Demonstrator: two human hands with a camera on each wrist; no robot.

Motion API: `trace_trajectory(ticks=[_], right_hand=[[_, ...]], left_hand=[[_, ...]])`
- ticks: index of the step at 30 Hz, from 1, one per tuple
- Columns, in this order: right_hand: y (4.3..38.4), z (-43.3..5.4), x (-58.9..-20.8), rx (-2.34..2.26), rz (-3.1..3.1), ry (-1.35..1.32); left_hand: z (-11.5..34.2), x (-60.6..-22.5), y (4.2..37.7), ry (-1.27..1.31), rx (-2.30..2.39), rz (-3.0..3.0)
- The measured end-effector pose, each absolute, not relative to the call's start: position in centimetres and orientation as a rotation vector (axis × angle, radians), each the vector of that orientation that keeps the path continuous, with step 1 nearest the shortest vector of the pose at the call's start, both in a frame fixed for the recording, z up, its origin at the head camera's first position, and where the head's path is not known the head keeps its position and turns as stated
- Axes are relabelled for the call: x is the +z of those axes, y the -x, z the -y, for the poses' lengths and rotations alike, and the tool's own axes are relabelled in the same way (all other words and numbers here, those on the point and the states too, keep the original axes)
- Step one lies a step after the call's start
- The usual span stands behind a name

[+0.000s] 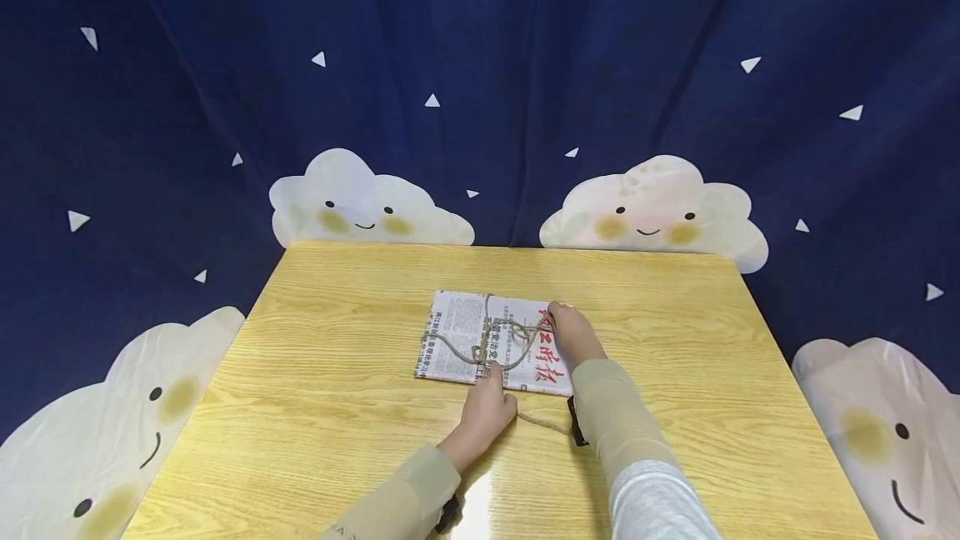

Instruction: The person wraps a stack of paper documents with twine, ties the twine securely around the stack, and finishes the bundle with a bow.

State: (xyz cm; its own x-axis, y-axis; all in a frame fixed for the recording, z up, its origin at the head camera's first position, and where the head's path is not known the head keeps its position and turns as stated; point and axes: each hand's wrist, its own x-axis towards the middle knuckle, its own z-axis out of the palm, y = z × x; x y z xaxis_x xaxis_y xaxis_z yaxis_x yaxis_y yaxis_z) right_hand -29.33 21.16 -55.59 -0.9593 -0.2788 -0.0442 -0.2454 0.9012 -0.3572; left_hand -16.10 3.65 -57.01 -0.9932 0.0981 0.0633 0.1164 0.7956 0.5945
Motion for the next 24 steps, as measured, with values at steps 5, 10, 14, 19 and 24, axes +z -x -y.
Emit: trace_trajectory(ticks=[5, 10, 14, 19, 24], right_hand=[[29.1, -21.2, -55.5, -0.468, -2.969, 0.399], [28.9, -21.2, -55.4, -0.395, -2.982, 0.424], [28.5, -21.2, -55.4, -0.327, -3.021, 0.434], [27.7, -20.8, -55.6, 0.001, -3.085, 0.526], [25.9, -19.8, -55.5, 0.222, -3.106, 0.521]], left_hand=[[-3.9, -57.1, 15.9, 0.219, -0.894, 2.896], [-3.8, -56.8, 15.8, 0.236, -0.792, 2.885], [-3.4, -56.8, 16.1, 0.224, -0.711, 2.891], [-2.2, -56.9, 16.9, 0.191, -0.629, 2.891], [-0.4, -57.2, 18.0, 0.209, -0.534, 2.881]])
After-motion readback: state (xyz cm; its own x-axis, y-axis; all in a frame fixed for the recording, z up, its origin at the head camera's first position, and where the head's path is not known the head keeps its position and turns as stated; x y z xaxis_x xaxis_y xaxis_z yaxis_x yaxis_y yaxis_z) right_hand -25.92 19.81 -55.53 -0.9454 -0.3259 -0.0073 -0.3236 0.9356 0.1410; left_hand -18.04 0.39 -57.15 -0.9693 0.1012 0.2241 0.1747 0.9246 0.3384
